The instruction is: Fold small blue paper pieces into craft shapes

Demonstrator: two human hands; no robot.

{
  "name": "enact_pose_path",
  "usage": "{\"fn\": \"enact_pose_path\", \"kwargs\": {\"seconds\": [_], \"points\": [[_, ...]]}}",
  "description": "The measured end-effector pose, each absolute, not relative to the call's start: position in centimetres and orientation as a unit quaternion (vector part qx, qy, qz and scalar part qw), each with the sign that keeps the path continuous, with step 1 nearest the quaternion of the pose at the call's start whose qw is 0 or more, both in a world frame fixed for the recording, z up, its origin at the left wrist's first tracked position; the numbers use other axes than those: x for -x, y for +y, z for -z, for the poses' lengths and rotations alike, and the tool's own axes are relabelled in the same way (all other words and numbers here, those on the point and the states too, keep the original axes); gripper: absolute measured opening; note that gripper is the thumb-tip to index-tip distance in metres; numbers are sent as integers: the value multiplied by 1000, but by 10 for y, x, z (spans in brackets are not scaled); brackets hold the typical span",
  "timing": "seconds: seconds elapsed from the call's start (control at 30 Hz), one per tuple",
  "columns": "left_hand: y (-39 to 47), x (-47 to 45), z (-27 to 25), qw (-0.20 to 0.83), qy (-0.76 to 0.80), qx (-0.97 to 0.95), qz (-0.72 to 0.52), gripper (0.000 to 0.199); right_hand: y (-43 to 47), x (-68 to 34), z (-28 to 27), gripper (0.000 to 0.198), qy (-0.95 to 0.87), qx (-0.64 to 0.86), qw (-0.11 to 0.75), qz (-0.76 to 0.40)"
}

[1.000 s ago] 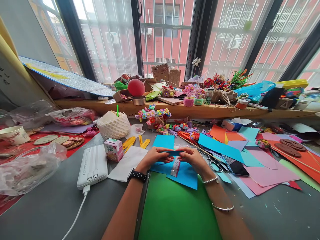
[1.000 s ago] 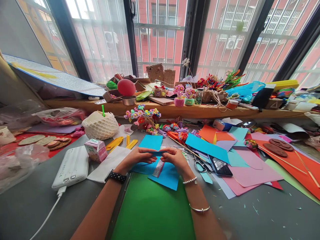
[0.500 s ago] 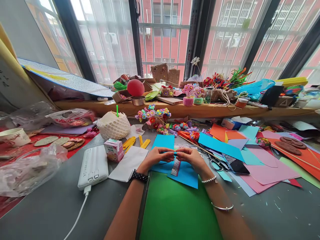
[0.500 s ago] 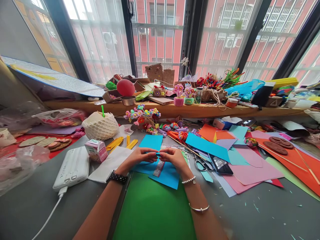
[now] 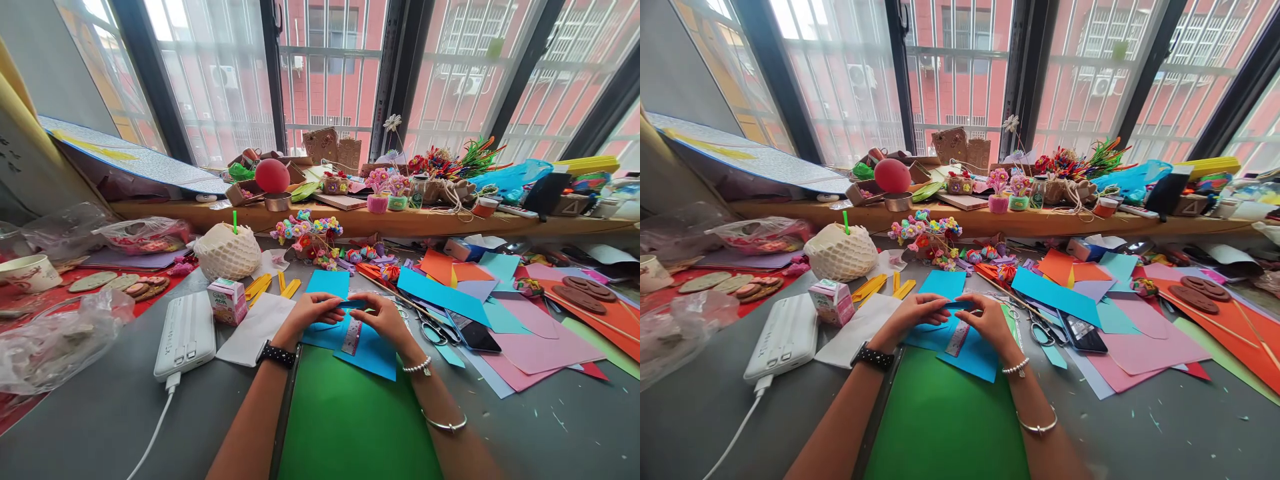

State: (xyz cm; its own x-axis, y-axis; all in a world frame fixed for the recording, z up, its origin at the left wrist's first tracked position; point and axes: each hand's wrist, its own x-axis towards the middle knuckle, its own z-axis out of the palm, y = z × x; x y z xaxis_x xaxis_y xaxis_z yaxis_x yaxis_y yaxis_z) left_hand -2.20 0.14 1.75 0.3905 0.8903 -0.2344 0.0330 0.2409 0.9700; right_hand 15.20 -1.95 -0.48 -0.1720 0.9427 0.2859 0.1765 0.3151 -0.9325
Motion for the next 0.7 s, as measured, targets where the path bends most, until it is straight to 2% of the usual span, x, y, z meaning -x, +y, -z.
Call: {"fn": "enact_pose_path", "kwargs": {"seconds": [0.33, 0.5, 0.7], "points": [[4, 22, -13, 650, 436, -524, -335, 36, -20, -151, 7, 38, -636, 395, 493, -443], [4, 21, -12, 652, 419, -535, -336, 39, -21, -152, 6, 23, -674, 390, 472, -414], [2, 23, -16, 617, 380, -575, -379, 44, -22, -152, 2, 21, -655, 417, 501, -382]]}}
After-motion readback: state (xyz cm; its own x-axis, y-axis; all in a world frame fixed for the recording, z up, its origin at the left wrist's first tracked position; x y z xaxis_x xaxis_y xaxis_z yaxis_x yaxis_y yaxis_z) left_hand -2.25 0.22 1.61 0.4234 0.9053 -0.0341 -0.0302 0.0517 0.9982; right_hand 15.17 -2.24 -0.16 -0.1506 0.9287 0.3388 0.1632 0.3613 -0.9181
